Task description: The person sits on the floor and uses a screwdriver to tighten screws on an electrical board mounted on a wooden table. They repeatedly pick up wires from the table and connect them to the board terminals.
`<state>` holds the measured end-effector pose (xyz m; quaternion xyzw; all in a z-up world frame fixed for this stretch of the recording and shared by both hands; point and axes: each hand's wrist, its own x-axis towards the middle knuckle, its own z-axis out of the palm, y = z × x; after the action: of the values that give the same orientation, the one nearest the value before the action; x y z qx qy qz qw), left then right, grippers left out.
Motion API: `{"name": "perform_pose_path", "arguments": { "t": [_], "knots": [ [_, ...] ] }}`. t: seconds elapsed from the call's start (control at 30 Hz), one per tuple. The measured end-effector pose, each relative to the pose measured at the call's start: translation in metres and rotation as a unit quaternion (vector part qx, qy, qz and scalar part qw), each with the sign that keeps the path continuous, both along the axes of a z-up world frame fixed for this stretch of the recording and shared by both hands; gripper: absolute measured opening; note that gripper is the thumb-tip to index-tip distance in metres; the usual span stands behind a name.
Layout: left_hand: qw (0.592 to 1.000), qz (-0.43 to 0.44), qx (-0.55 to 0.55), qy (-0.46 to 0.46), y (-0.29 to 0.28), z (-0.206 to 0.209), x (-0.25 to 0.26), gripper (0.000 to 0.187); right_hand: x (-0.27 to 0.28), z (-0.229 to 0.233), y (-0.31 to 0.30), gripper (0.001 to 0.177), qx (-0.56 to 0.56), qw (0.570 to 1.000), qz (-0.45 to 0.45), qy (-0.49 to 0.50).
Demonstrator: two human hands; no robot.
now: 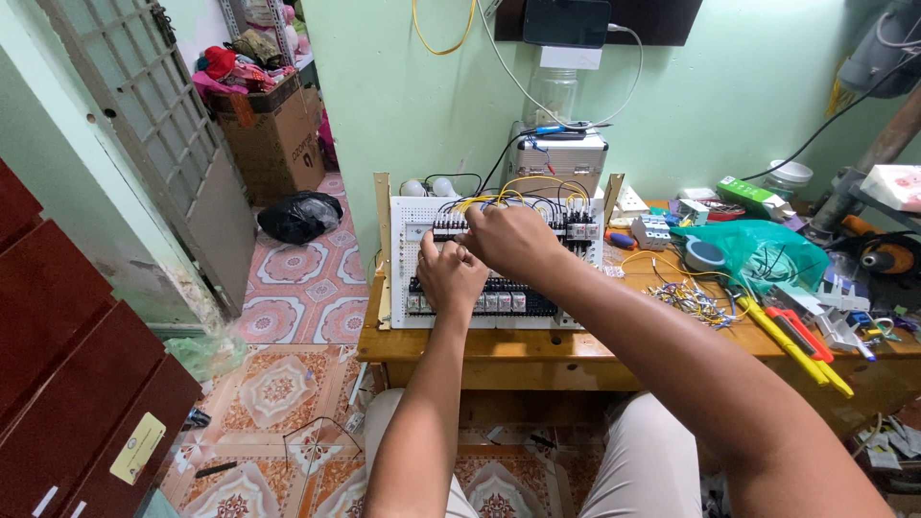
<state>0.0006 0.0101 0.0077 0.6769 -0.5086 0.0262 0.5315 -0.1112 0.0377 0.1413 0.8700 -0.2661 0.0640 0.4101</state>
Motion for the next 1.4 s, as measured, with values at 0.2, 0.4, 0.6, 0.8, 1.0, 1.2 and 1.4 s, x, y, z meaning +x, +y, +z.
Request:
{"name": "perform_pose_path", "arguments": {
  "t": [0.2,0.4,0.6,0.8,1.0,1.2,1.4],
  "knots": [
    [1.0,-0.001,-0.004,-0.003,-0.005,-0.005,0.0,0.021,0.002,-0.006,-0.009,0.015,0.12,0.99,0.0,-0.068],
    [1.0,-0.02,0.007,0.019,0.015,0.016,-0.003,0.025,0.009,0.013,0.016,0.02,0.122,0.989,-0.035,-0.074],
    [1.0,-0.009,-0.013,0.004,-0.006,-0.004,0.0,0.018,0.007,0.003,-0.006,0.02,0.124,0.992,-0.011,-0.033],
    [0.999,-0.018,-0.023,0.029,0.007,0.007,-0.003,0.021,0.007,-0.014,-0.011,0.012,-0.001,0.998,0.015,-0.062],
    [0.999,-0.009,-0.028,0.022,0.01,0.01,-0.003,0.022,0.018,-0.019,-0.01,0.029,0.059,0.983,-0.036,-0.168],
    [1.0,-0.007,-0.03,0.006,0.002,-0.001,-0.002,0.018,0.026,-0.017,-0.007,0.053,0.1,0.959,-0.112,-0.24],
    [1.0,-0.017,-0.017,0.01,0.007,0.007,-0.002,0.02,0.012,-0.002,-0.004,0.057,0.122,0.946,-0.107,-0.279]
  ]
}}
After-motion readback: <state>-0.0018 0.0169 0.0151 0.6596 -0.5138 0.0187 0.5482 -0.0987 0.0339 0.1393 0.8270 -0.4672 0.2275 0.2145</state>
